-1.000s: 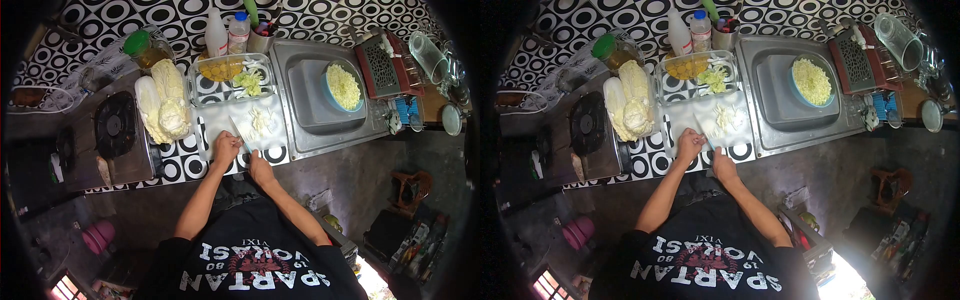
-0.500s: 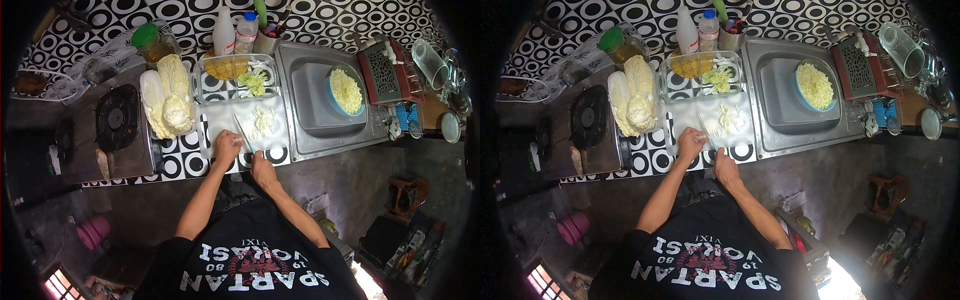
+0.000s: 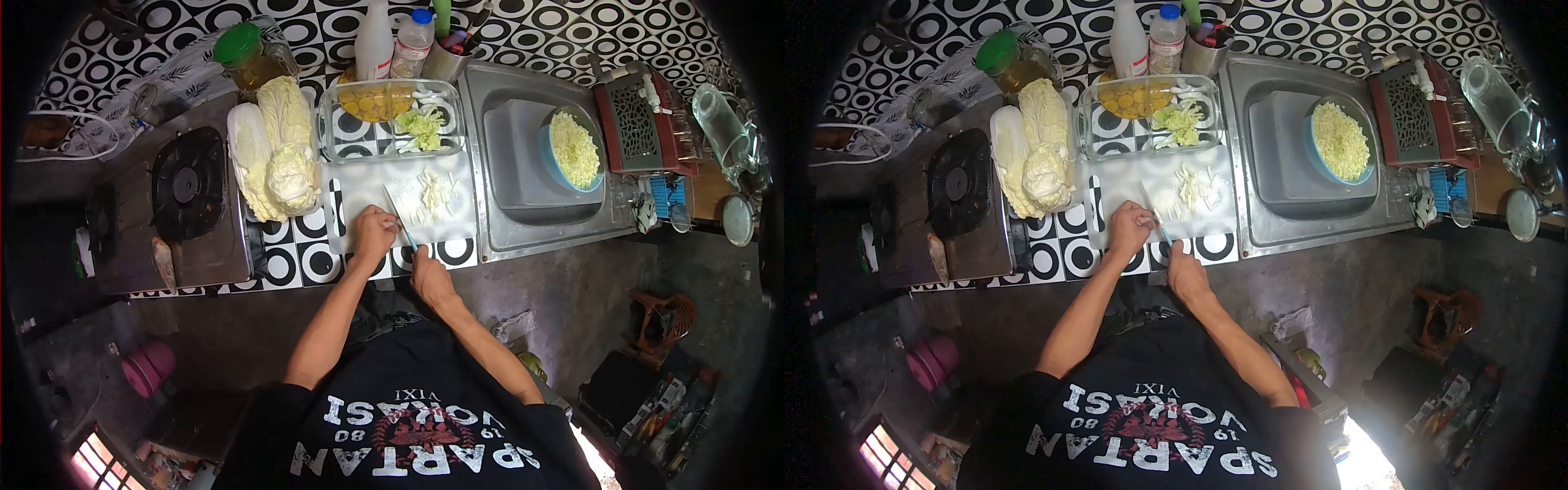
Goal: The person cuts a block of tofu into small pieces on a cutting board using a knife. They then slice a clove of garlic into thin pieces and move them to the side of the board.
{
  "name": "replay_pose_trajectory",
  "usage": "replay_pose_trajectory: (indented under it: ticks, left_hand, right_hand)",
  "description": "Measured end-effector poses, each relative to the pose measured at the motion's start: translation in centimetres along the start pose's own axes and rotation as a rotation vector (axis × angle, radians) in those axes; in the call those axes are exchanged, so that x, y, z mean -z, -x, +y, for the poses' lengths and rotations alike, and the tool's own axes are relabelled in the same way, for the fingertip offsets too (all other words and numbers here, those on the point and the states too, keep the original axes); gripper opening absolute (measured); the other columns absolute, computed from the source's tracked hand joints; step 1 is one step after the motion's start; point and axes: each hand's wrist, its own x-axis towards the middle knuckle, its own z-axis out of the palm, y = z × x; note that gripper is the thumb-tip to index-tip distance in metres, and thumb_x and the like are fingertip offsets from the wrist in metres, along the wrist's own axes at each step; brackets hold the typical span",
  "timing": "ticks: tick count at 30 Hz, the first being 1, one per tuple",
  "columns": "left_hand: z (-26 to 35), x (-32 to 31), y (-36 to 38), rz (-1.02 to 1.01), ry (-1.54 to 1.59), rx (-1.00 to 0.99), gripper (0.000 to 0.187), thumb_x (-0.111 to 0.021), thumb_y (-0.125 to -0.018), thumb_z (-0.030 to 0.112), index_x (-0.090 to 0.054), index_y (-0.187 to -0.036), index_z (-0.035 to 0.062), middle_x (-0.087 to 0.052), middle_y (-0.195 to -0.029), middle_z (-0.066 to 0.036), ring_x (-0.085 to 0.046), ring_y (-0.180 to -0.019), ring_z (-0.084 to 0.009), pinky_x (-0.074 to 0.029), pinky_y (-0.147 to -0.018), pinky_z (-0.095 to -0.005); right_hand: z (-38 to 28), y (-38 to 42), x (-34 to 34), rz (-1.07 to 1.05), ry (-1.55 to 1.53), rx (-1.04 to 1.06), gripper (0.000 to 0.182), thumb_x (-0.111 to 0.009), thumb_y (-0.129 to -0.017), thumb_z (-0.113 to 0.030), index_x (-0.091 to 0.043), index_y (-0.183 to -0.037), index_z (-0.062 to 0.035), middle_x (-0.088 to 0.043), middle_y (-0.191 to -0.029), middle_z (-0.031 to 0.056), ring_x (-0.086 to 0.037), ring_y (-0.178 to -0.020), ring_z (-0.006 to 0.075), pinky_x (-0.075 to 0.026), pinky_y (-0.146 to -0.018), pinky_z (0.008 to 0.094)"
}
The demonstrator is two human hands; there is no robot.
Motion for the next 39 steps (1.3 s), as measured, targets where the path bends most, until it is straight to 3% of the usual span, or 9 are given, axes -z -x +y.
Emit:
replay_pose_trajectory:
  ticks: [8,10,16,25,39]
  left_hand:
    - [-0.1,-0.3,-0.2,0.017,-0.030,-0.028,0.015,-0.072,-0.063,-0.004,-0.068,-0.077,-0.0012,-0.058,-0.079,-0.009,-0.059,-0.063,-0.0176,-0.048,-0.059,-0.0279]
    - [0.0,0.0,0.2,0.006,-0.025,-0.008,0.012,-0.069,-0.064,-0.003,-0.068,-0.076,-0.0010,-0.058,-0.081,-0.012,-0.061,-0.065,-0.0237,-0.050,-0.060,-0.0306]
    - [0.3,0.1,0.8,0.062,-0.050,-0.046,0.014,-0.075,-0.064,0.001,-0.068,-0.076,0.0001,-0.056,-0.080,-0.012,-0.058,-0.063,-0.0227,-0.049,-0.059,-0.0306]
    - [-0.6,0.2,0.2,0.012,-0.068,-0.065,0.010,-0.066,-0.065,-0.001,-0.069,-0.074,-0.0001,-0.056,-0.079,-0.013,-0.059,-0.064,-0.0233,-0.050,-0.060,-0.0294]
    - [1.0,0.5,1.4,-0.001,-0.115,-0.067,0.017,-0.071,-0.066,0.002,-0.067,-0.083,-0.0008,-0.054,-0.084,-0.013,-0.059,-0.071,-0.0258,-0.050,-0.063,-0.0335]
  right_hand:
    - [-0.1,-2.1,-1.5,0.045,-0.009,0.019,0.019,-0.042,-0.091,-0.015,-0.035,-0.095,0.0014,-0.058,-0.068,0.0320,-0.058,-0.069,0.0497,-0.045,-0.063,0.0560]
    - [-0.6,-2.2,-0.4,-0.001,-0.017,-0.002,0.018,-0.043,-0.090,-0.015,-0.035,-0.096,0.0012,-0.058,-0.071,0.0328,-0.058,-0.072,0.0504,-0.046,-0.064,0.0560]
    - [-0.5,-2.1,0.9,-0.008,0.005,-0.006,0.018,-0.043,-0.090,-0.014,-0.036,-0.094,0.0022,-0.058,-0.071,0.0334,-0.058,-0.073,0.0512,-0.046,-0.065,0.0562]
    - [-1.5,-1.2,1.4,-0.021,-0.030,0.017,0.020,-0.047,-0.088,-0.012,-0.036,-0.095,0.0036,-0.058,-0.071,0.0332,-0.058,-0.076,0.0505,-0.047,-0.068,0.0549]
    - [-1.3,-0.8,1.2,-0.047,-0.048,-0.008,0.020,-0.049,-0.085,-0.009,-0.035,-0.095,0.0032,-0.058,-0.072,0.0334,-0.058,-0.075,0.0505,-0.047,-0.066,0.0550]
